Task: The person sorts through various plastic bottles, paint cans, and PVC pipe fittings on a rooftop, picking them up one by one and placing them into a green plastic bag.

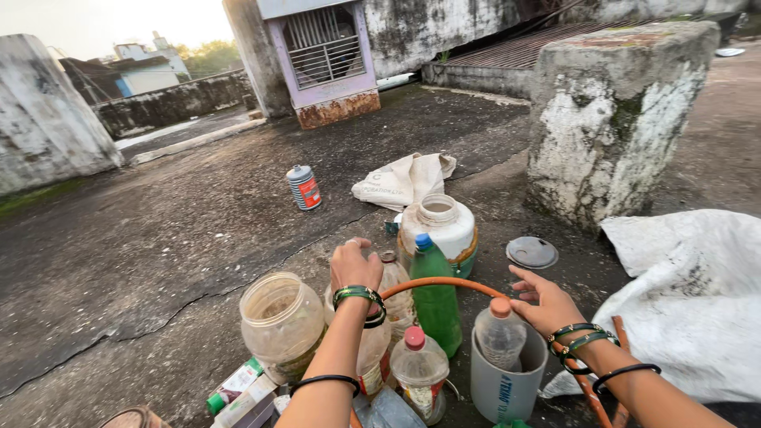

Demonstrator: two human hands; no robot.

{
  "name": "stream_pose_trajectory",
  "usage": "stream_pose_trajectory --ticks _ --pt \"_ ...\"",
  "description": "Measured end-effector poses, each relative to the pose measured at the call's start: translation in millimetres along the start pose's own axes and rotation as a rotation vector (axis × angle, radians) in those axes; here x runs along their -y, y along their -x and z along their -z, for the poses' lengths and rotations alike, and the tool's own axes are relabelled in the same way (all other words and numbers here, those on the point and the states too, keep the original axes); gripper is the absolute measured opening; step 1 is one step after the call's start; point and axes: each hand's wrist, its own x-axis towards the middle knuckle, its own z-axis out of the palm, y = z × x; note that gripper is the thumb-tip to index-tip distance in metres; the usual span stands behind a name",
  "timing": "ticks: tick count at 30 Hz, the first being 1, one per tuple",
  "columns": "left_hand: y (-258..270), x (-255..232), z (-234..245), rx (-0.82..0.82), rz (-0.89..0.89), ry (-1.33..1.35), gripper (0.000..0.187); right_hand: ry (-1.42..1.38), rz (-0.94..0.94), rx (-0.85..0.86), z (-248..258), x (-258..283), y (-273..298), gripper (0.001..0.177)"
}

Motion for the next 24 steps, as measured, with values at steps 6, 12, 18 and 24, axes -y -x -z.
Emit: stream_pose_trajectory --ticks 6,12,18,24 --pt "15.1 -67.3 -1.8 0.020 -0.258 0.091 0.021 0.034 -0.060 -0.041 37.6 -1.0 10.8 0.068" --pt "49.5 -118.0 -20.8 0.093 -0.448 0.168 0.015 0.127 -0.137 -0.122 82.8 -11.4 32.8 0.065" --pt "86.8 -154.6 -50.1 0.220 -0.599 0.224 0.012 0.241 -0.251 -0.155 129.3 -43.3 63.0 0.059" --pt "127.0 -184.2 -82.3 0.378 -0.738 0.235 0.011 0.203 -0.426 -0.227 174.8 -63.8 102.4 0.058"
